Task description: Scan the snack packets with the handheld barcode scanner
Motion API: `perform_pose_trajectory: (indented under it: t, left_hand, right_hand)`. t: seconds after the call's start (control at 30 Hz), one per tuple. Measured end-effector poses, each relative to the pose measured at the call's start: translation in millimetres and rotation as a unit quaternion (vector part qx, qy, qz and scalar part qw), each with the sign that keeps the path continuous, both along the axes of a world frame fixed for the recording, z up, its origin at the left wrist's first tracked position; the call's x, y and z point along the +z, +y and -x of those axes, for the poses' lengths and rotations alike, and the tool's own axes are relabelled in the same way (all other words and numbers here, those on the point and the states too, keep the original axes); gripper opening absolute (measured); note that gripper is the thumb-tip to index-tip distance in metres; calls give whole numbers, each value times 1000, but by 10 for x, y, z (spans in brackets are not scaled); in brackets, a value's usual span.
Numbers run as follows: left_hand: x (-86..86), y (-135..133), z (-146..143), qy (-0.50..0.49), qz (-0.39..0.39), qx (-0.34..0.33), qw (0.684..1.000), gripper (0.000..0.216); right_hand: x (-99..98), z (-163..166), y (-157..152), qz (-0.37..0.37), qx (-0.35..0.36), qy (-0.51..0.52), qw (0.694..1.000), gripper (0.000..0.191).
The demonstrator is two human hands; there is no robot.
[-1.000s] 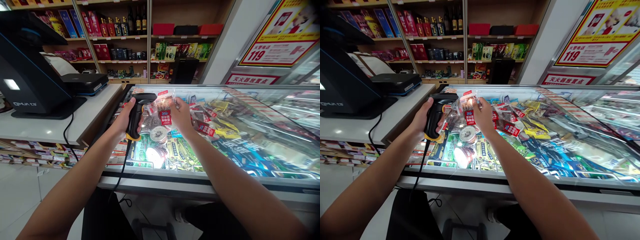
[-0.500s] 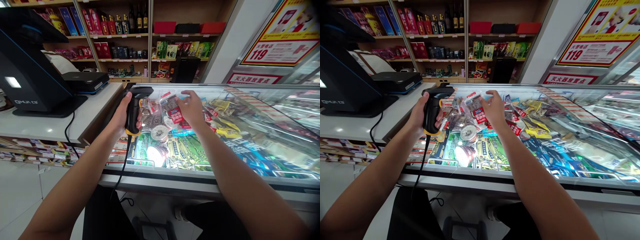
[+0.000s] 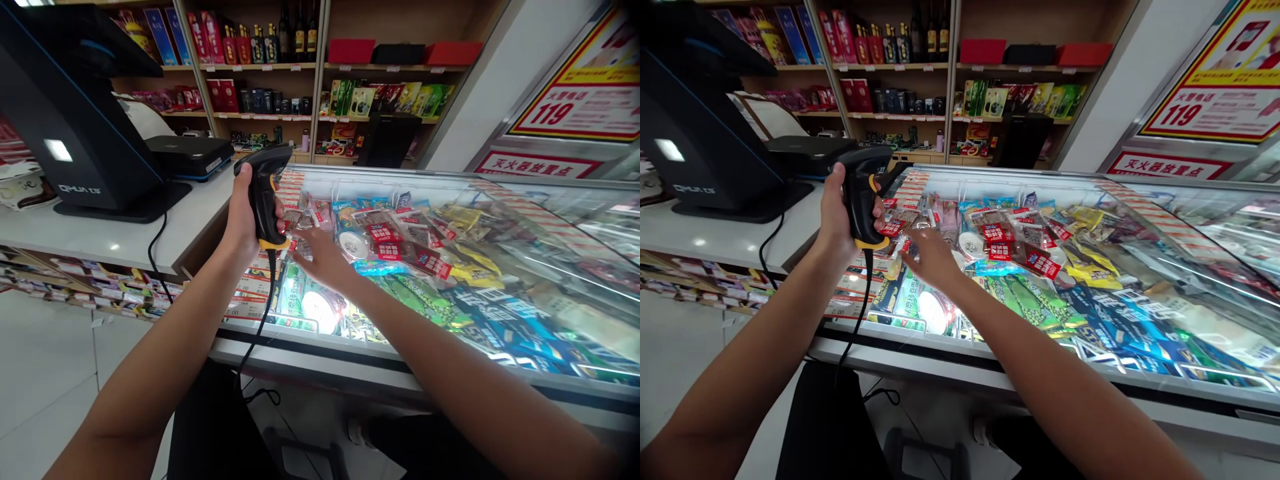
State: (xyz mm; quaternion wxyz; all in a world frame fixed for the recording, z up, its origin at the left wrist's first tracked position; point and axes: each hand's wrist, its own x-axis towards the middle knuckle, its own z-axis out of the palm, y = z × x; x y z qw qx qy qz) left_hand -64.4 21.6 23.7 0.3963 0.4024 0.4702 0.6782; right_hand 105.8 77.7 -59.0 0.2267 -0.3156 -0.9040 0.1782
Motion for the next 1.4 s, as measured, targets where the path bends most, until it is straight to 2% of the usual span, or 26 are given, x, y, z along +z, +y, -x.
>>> perform_pose_trajectory:
  t: [0.07,0.17,0.3,0.4,0.47,0.57,0.6,0.67,0.73,0.83,0.9,0.97,1.07,1.17,1.2,1.27,1.33,1.4]
  left_hand:
    - [-6,12,14,8,1,9,1000,81]
    - [5,12,3,18,9,23,1000,82]
    - [73,-26,-58,1,15,42,999,77]
    - [126,-64,-84,-26,10,35,999,73]
    - [145,-82,-76,-46,2,22,999,69]
    - [144,-87,-42,-55,0,12,998,68]
    - [138,-82,-31,-51,2,11,999,71]
    - [123,-66,-15,-41,4,11,999,79]
    - [106,-52,-10,-26,1,8,1000,85]
    - [94,-51,-20,-14,-2,-3,1000,88]
    - [100,-64,-32,-24,-6,-5,1000,88]
    - [110,-83,-41,-43,-8,-6,999,89]
    - [117,-104,-42,-53,-9,-14,998,86]
    - [106,-106,-34,-36,-9,-23,999,80]
    - [100,-103,-34,-33,-6,-24,999,79]
    - [90,-95,-37,-33,2,-24,999,74]
    - [79,-86,-43,-32,8,-21,999,72]
    - [68,-76,-48,-26,11,-19,999,73]
  right_hand:
    - [-44,97,-93,-48,-10,-86,995,71]
    - [-27,143,-108,-44,-17,-173,984,81]
    - [16,159,-39,-14,-16,-197,980,85]
    - [17,179,14,-41,-22,-195,980,85]
    - [21,189,32,-100,-14,-194,976,77]
    - [54,194,25,-193,32,-201,960,47]
    - [70,191,18,-213,49,-203,954,37]
    - [103,174,7,-232,74,-203,948,32]
    - [135,127,12,-223,87,-179,954,33]
    - [196,-33,63,-148,87,-80,982,21]
    - [254,-186,135,-80,60,17,995,10]
    - [316,-336,239,-10,7,123,992,5]
    - [361,-481,440,95,-98,249,959,13]
    - [313,-525,618,157,-190,264,933,20]
    - [285,-530,653,160,-209,245,933,26]
    - [235,-545,671,129,-212,170,954,49]
    - [207,-568,625,70,-168,47,982,76]
    - [203,-592,551,24,-88,-88,992,99]
